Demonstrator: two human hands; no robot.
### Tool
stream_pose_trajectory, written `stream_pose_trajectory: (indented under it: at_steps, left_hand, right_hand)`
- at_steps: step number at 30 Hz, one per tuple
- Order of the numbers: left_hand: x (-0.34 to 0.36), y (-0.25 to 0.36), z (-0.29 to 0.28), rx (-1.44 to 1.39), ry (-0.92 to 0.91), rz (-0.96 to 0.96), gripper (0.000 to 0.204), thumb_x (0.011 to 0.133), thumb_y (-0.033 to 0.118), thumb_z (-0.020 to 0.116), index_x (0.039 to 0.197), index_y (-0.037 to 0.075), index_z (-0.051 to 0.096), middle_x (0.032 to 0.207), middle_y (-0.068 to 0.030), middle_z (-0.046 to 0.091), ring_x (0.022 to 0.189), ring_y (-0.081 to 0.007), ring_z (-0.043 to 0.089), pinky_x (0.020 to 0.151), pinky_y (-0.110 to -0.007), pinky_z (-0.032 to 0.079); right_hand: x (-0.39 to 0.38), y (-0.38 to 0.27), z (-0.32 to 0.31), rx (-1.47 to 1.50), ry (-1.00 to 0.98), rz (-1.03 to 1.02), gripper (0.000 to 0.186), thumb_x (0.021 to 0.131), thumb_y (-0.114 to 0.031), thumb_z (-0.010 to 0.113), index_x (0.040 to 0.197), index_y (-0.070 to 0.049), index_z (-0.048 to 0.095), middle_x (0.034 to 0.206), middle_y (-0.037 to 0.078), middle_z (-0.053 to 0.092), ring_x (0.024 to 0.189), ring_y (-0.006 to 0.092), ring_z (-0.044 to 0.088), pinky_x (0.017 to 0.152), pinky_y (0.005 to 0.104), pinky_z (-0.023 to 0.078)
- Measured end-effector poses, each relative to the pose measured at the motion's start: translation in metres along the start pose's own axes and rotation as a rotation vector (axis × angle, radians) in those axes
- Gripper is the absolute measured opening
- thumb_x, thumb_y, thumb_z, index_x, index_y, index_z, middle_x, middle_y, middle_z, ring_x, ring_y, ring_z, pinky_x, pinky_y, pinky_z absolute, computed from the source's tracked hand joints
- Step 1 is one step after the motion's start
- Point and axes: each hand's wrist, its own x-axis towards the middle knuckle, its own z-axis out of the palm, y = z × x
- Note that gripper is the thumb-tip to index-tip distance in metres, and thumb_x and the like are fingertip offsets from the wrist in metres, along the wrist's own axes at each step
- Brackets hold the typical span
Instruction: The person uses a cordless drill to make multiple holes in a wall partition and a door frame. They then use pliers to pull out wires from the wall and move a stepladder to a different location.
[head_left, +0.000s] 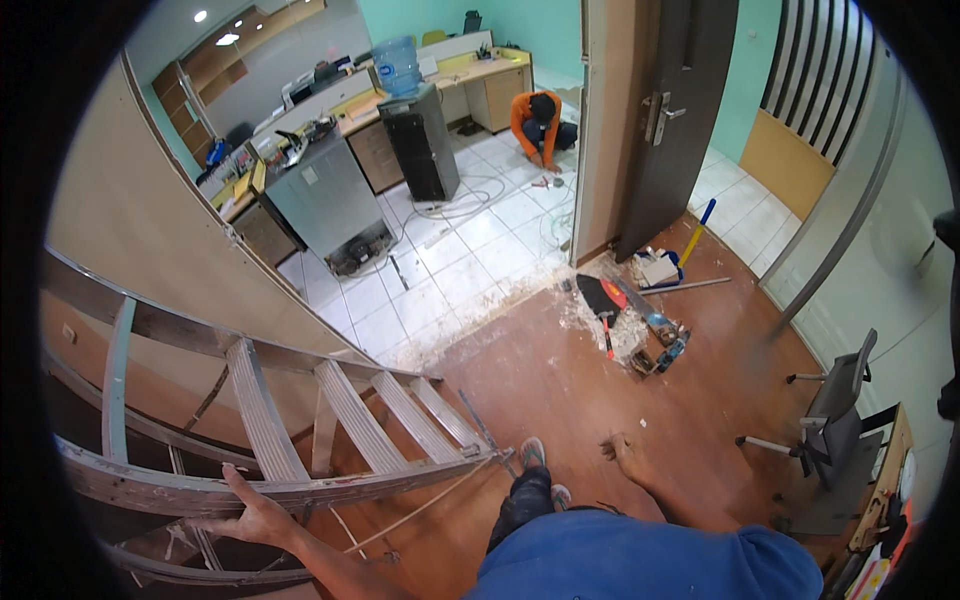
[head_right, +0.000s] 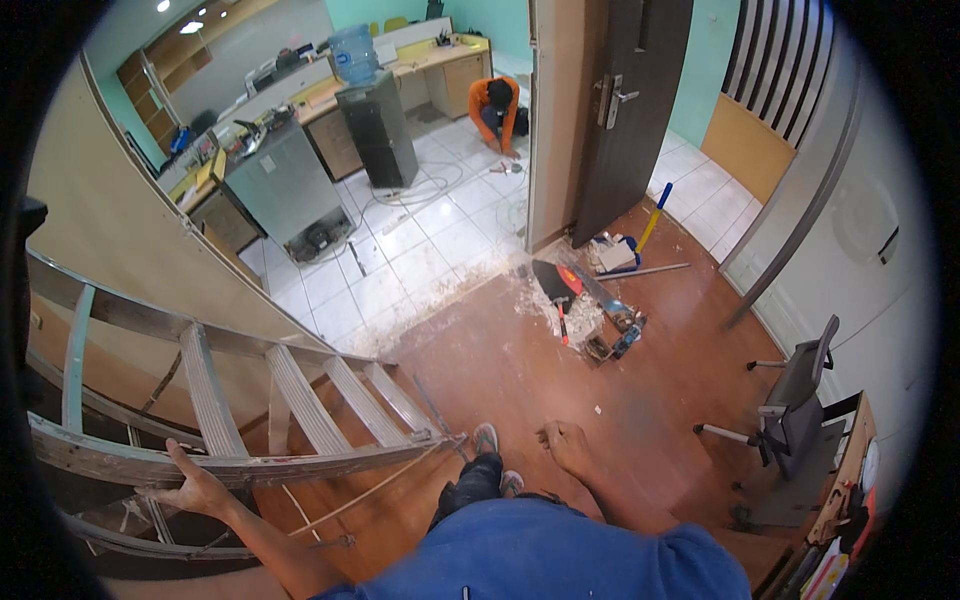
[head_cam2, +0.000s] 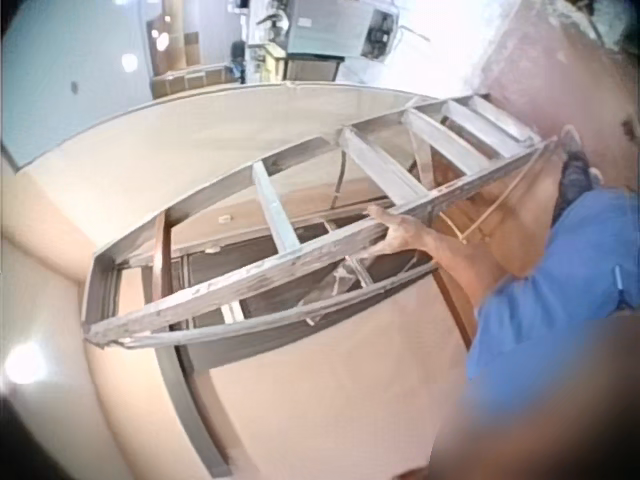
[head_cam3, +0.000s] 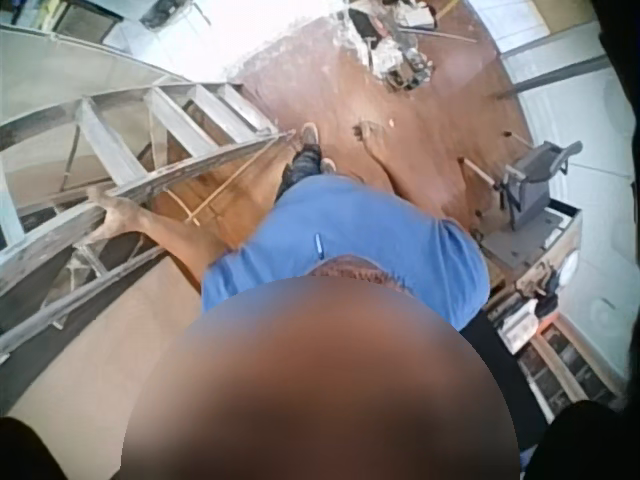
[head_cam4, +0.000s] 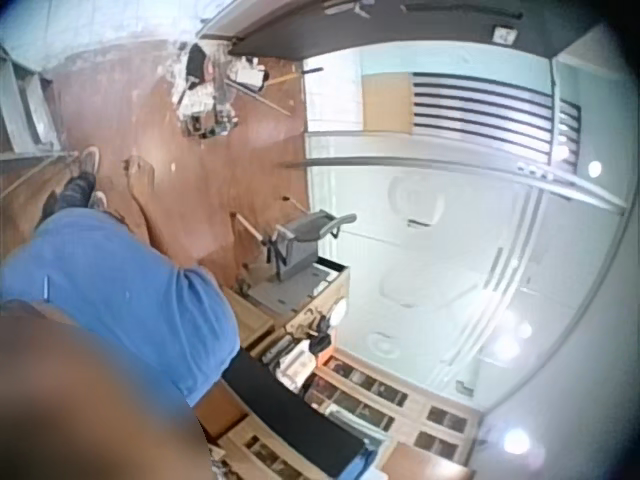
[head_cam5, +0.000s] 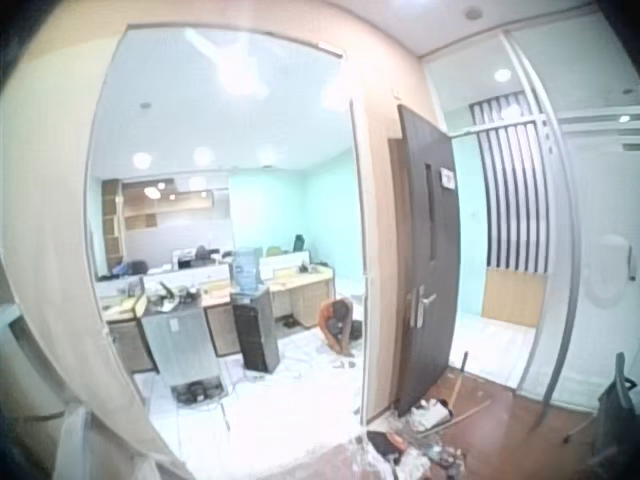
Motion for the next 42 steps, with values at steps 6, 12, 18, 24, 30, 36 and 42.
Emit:
stream_pose_trajectory:
  at_steps: [6, 12, 18, 24, 30, 36, 42]
  left_hand:
    - [0.002, -0.002, 0.008, -0.046, 0.063, 0.003, 0.102, 0.085, 0.033, 0.081, 0.155, -0.003, 0.015, 0.144, -0.0283, 0.042, 0.131, -0.037, 0.05, 0.106, -0.044, 0.05]
    - [-0.003, -0.01, 0.02, 0.103, 0.247, -0.12, 0.116, 0.077, 0.041, 0.087, 0.152, -0.01, 0.014, 0.135, -0.0291, 0.05, 0.12, -0.0351, 0.058, 0.097, -0.042, 0.054]
    - [-0.009, -0.003, 0.047, 0.038, 0.415, -0.088, 0.085, 0.091, 0.032, 0.075, 0.149, -0.009, 0.028, 0.13, -0.0266, 0.058, 0.124, -0.0317, 0.057, 0.103, -0.039, 0.05]
    - [-0.008, 0.015, 0.083, 0.024, 0.417, -0.057, 0.078, 0.091, 0.03, 0.075, 0.146, -0.007, 0.034, 0.13, -0.0251, 0.058, 0.121, -0.0312, 0.058, 0.101, -0.038, 0.049]
    - [-0.018, 0.043, 0.138, -0.011, 0.38, -0.026, 0.072, 0.091, 0.028, 0.076, 0.143, -0.006, 0.04, 0.131, -0.0235, 0.058, 0.118, -0.0307, 0.058, 0.099, -0.038, 0.049]
    - [-0.04, 0.108, 0.223, -0.077, 0.278, -0.013, 0.065, 0.09, 0.025, 0.076, 0.14, -0.005, 0.046, 0.131, -0.022, 0.057, 0.115, -0.0301, 0.059, 0.097, -0.037, 0.049]
    - [-0.083, 0.175, 0.351, 0.107, -0.088, -0.083, 0.047, 0.101, 0.02, 0.061, 0.137, -0.008, 0.051, 0.135, -0.0188, 0.059, 0.123, -0.026, 0.058, 0.105, -0.035, 0.047]
  right_hand:
    - [0.053, -0.009, 0.006, -0.029, -0.068, 0.037, 0.052, 0.105, -0.034, 0.043, 0.098, 0.009, 0.071, 0.085, 0.018, 0.072, 0.079, 0.0233, 0.069, 0.076, 0.0351, 0.056]
    - [0.132, -0.017, 0.008, -0.388, -0.227, -0.036, 0.05, 0.103, -0.039, 0.044, 0.1, 0.003, 0.073, 0.09, 0.022, 0.072, 0.083, 0.0303, 0.07, 0.079, 0.0412, 0.054]
    - [0.224, 0.052, -0.039, -0.798, -0.316, 0.054, 0.054, 0.102, -0.044, 0.039, 0.098, -0.003, 0.074, 0.095, 0.023, 0.071, 0.092, 0.0421, 0.067, 0.087, 0.0499, 0.05]
    - [0.274, 0.117, -0.117, -0.858, -0.202, 0.156, 0.067, 0.1, -0.062, 0.038, 0.11, -0.003, 0.069, 0.08, 0.014, 0.067, 0.078, 0.029, 0.066, 0.075, 0.0418, 0.052]
    - [0.313, 0.074, -0.114, -0.535, -0.301, 0.375, 0.07, 0.099, -0.063, 0.04, 0.103, 0.0, 0.07, 0.079, 0.014, 0.068, 0.073, 0.025, 0.066, 0.069, 0.0404, 0.053]
    - [0.421, 0.028, -0.094, -0.602, -0.39, 0.171, 0.065, 0.1, -0.058, 0.042, 0.095, 0.0, 0.071, 0.081, 0.014, 0.07, 0.075, 0.0251, 0.067, 0.072, 0.0397, 0.053]
    - [0.525, 0.068, -0.166, -0.446, -0.109, 0.215, 0.057, 0.1, -0.052, 0.046, 0.094, 0.0, 0.07, 0.077, 0.012, 0.069, 0.068, 0.0227, 0.066, 0.064, 0.038, 0.052]
